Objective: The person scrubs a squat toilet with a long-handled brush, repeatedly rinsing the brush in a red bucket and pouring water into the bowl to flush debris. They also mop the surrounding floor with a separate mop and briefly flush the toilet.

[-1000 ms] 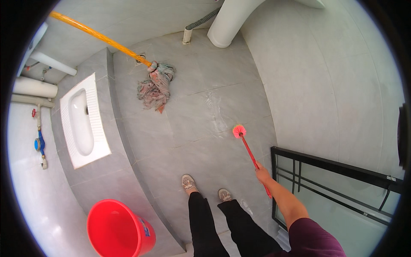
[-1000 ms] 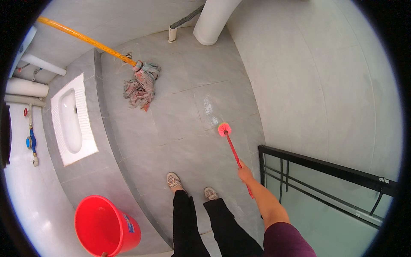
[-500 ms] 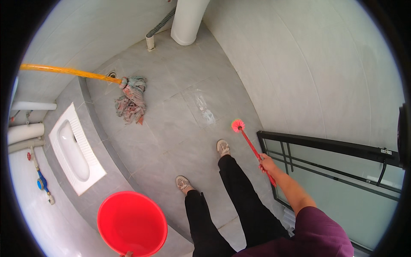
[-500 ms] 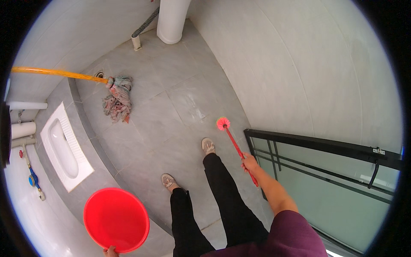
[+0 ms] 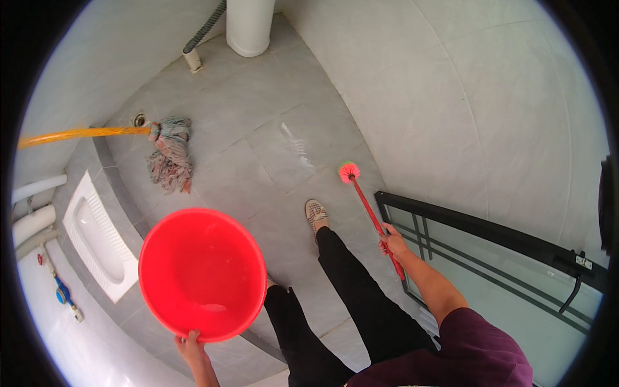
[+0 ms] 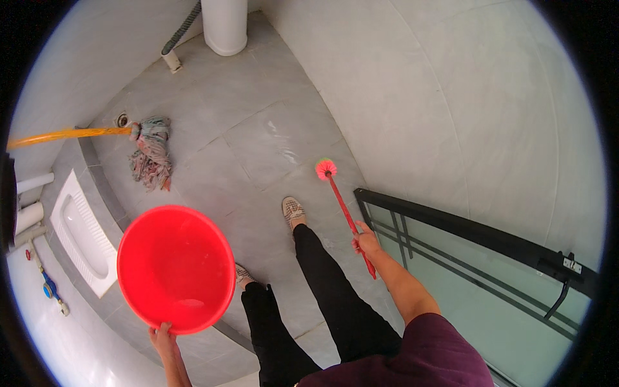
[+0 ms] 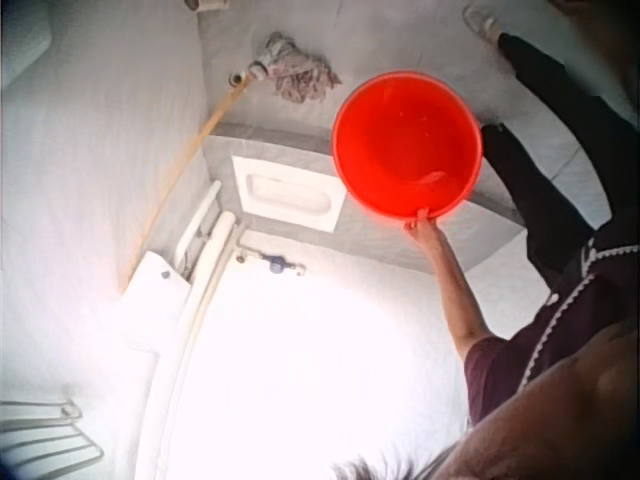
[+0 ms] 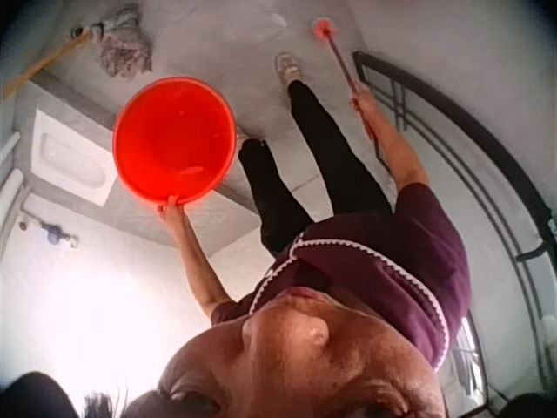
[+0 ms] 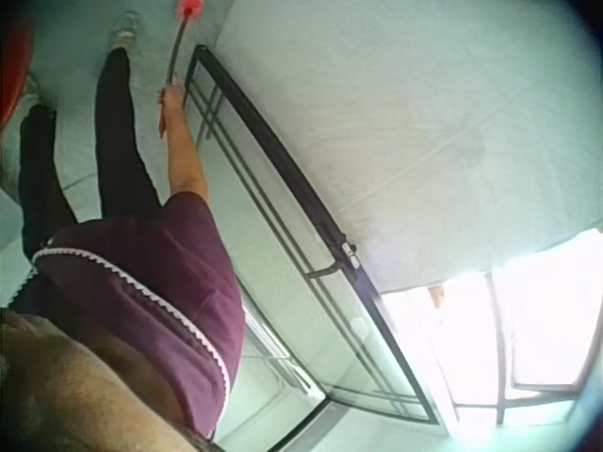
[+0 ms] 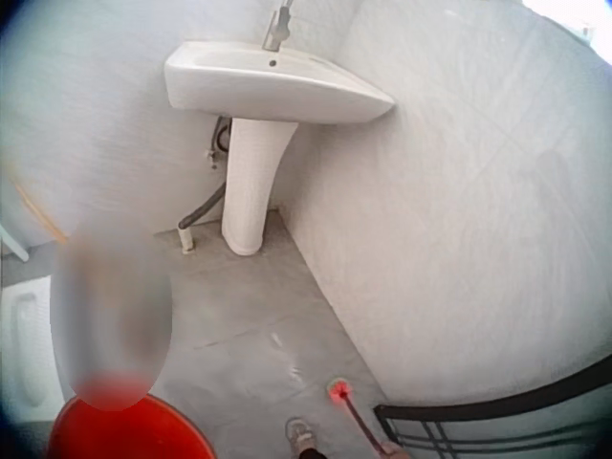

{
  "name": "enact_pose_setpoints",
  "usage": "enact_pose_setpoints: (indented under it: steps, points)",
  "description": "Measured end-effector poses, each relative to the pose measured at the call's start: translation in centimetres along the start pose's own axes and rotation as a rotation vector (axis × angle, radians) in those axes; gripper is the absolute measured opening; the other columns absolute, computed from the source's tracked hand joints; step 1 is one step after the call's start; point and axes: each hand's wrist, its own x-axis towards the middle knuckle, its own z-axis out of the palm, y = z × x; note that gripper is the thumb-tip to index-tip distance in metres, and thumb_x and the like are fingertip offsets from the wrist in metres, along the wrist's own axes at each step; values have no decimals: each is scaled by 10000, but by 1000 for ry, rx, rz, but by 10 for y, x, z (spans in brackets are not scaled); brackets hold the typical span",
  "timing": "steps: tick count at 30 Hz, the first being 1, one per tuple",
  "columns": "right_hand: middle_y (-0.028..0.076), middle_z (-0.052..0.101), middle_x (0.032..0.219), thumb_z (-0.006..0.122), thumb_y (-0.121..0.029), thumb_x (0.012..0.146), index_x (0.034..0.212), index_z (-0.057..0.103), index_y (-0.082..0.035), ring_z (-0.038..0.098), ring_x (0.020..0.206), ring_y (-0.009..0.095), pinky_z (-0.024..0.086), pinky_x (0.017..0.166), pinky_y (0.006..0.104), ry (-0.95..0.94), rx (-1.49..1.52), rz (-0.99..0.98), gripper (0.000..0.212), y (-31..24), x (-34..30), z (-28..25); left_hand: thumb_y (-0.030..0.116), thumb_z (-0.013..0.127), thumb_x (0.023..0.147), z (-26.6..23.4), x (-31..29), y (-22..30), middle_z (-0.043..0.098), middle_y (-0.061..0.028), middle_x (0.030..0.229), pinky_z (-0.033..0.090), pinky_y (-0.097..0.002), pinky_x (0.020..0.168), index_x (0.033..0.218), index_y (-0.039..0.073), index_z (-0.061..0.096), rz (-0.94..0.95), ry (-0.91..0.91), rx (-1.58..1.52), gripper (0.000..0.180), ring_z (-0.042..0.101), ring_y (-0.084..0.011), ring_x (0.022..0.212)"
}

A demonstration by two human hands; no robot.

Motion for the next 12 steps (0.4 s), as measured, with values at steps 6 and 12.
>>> enact_pose_setpoints:
  steps: [6, 12]
  points:
    - [55, 530, 635, 432, -97, 949, 1383, 411, -230, 462, 458, 146, 389, 398, 310, -44, -24, 47, 455, -28, 27, -27, -51, 654, 745, 140, 1, 11, 567, -106, 981, 555, -330, 613, 1074, 25, 422, 0, -88, 94, 410, 618, -198, 809]
    - [62, 527, 636, 451, -148, 956, 1361, 433, -279, 451, 447, 165, 378, 379, 325, 47, -368, -53, 426, -40, 76, -27, -29, 690, 734, 227, -10, 16, 589, -92, 931, 555, -315, 590, 1034, 84, 442, 26, -184, 124, 405, 623, -193, 769]
